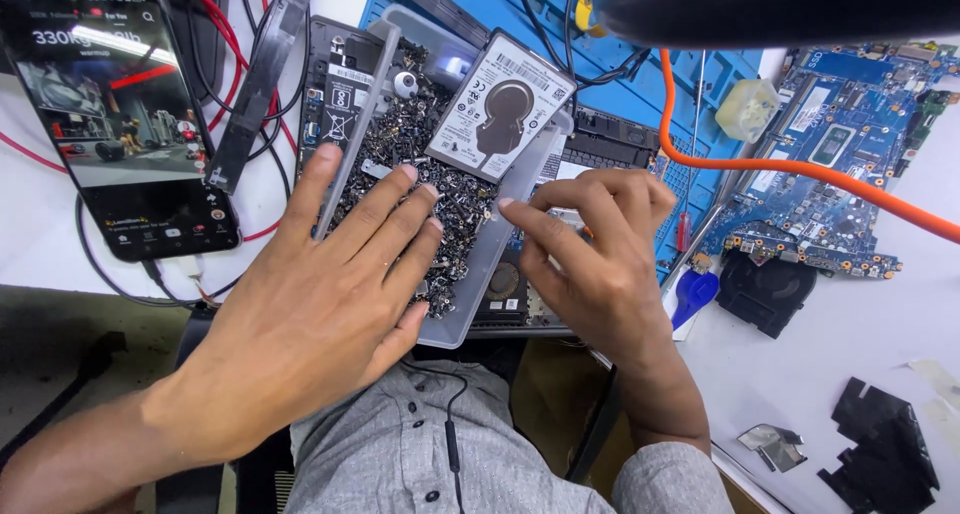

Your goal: A person is reassembling a laptop by installing internal components and fastening screws using a screwdriver.

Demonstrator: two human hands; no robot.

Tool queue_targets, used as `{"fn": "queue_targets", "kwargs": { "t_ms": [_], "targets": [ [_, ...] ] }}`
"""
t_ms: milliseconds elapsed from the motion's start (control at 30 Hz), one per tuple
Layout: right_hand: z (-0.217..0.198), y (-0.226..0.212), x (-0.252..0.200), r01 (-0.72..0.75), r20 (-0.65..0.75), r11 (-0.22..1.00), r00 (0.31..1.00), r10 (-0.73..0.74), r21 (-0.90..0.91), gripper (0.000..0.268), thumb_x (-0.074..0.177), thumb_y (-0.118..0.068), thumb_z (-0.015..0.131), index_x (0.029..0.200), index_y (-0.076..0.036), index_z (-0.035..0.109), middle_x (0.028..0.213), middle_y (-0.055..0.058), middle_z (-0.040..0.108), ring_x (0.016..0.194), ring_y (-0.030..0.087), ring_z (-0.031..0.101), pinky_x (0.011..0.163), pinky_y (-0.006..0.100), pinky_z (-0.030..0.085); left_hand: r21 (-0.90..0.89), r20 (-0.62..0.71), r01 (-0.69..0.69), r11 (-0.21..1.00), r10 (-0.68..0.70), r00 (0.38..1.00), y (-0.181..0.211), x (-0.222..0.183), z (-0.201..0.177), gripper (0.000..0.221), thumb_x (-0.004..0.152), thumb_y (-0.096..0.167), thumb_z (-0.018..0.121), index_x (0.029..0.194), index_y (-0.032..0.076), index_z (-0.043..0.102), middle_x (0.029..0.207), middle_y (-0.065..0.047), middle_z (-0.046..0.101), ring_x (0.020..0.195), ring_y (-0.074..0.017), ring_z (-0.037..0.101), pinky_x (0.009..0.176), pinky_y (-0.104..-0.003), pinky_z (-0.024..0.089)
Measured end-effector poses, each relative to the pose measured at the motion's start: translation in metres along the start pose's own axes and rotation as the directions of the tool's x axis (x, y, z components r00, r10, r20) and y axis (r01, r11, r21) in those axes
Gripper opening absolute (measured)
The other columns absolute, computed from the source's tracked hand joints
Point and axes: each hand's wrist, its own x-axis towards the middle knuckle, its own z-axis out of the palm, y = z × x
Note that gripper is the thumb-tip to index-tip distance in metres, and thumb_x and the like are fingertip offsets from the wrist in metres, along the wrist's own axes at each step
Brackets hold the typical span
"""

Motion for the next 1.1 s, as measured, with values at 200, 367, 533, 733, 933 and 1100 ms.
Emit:
{"fn": "queue_targets", "kwargs": {
  "t_ms": [200, 367, 533, 733, 933, 1100],
  "targets": [
    [0.002, 0.002, -0.007, -0.015, 0.014, 0.999, 1.0, 0.015, 0.035, 0.027, 0.094, 0.003, 0.074, 0.114, -0.015, 0.072, 0.11, 0.003, 0.068, 0.1, 0.029, 0.057, 0.092, 0.05, 0.031, -0.017, 0.031, -0.096, 0.995, 0.096, 0.995, -0.001, 0.002, 0.005, 0.063, 0.087, 0.05, 0.054, 0.137, 0.013, 0.063, 0.147, -0.005, 0.062, 0.144, -0.022, 0.05, 0.126, -0.056, 0.023],
    [0.003, 0.003, -0.008, -0.025, 0.009, 0.999, 1.0, 0.024, 0.04, 0.025, 0.095, 0.002, 0.078, 0.113, -0.015, 0.071, 0.11, 0.004, 0.068, 0.1, 0.03, 0.057, 0.094, 0.051, 0.033, -0.062, 0.034, -0.068, 0.996, 0.07, 0.997, 0.005, -0.008, 0.004, 0.047, 0.091, 0.048, 0.056, 0.12, 0.013, 0.069, 0.132, -0.007, 0.068, 0.138, -0.0233, 0.056, 0.124, -0.056, 0.026],
    [0.002, 0.004, -0.008, -0.001, 0.026, 0.999, 1.0, 0.0, 0.033, 0.023, 0.095, -0.003, 0.082, 0.113, -0.013, 0.071, 0.11, 0.005, 0.068, 0.1, 0.031, 0.058, 0.093, 0.051, 0.033, -0.105, 0.029, -0.029, 0.994, 0.032, 0.999, 0.014, -0.016, 0.003, 0.042, 0.094, 0.045, 0.053, 0.114, 0.013, 0.071, 0.128, -0.008, 0.069, 0.133, -0.0254, 0.057, 0.119, -0.06, 0.03],
    [-0.002, -0.001, -0.004, -0.002, 0.102, 0.996, 0.995, -0.007, 0.089, 0.014, 0.097, -0.016, 0.084, 0.104, -0.014, 0.071, 0.101, 0.004, 0.059, 0.096, 0.03, 0.051, 0.091, 0.05, 0.031, -0.1, 0.02, -0.025, 0.995, 0.027, 0.999, 0.017, -0.022, 0.005, 0.044, 0.097, 0.049, 0.052, 0.115, 0.014, 0.071, 0.127, -0.007, 0.07, 0.133, -0.0241, 0.059, 0.118, -0.058, 0.033],
    [0.005, -0.003, 0.008, -0.021, 0.208, 0.985, 0.978, -0.016, 0.173, 0.011, 0.097, -0.022, 0.081, 0.101, -0.015, 0.074, 0.093, 0.005, 0.048, 0.089, 0.029, 0.043, 0.081, 0.046, 0.026, -0.134, -0.248, -0.033, 0.99, -0.001, 0.969, 0.013, -0.016, 0.005, 0.012, 0.104, 0.019, 0.063, 0.107, 0.011, 0.071, 0.1, -0.003, 0.069, 0.105, -0.0215, 0.068, 0.111, -0.052, 0.046],
    [0.006, -0.006, 0.024, -0.037, 0.286, 0.994, 0.958, 0.005, 0.106, 0.009, 0.094, -0.017, 0.077, 0.087, -0.012, 0.075, 0.087, 0.006, 0.043, 0.084, 0.029, 0.041, 0.075, 0.046, 0.027, -0.191, -0.336, -0.041, 0.981, -0.026, 0.942, 0.004, -0.015, 0.008, 0.009, 0.103, 0.008, 0.066, 0.108, 0.011, 0.073, 0.096, -0.002, 0.073, 0.097, -0.0199, 0.071, 0.107, -0.046, 0.05]
  ]
}}
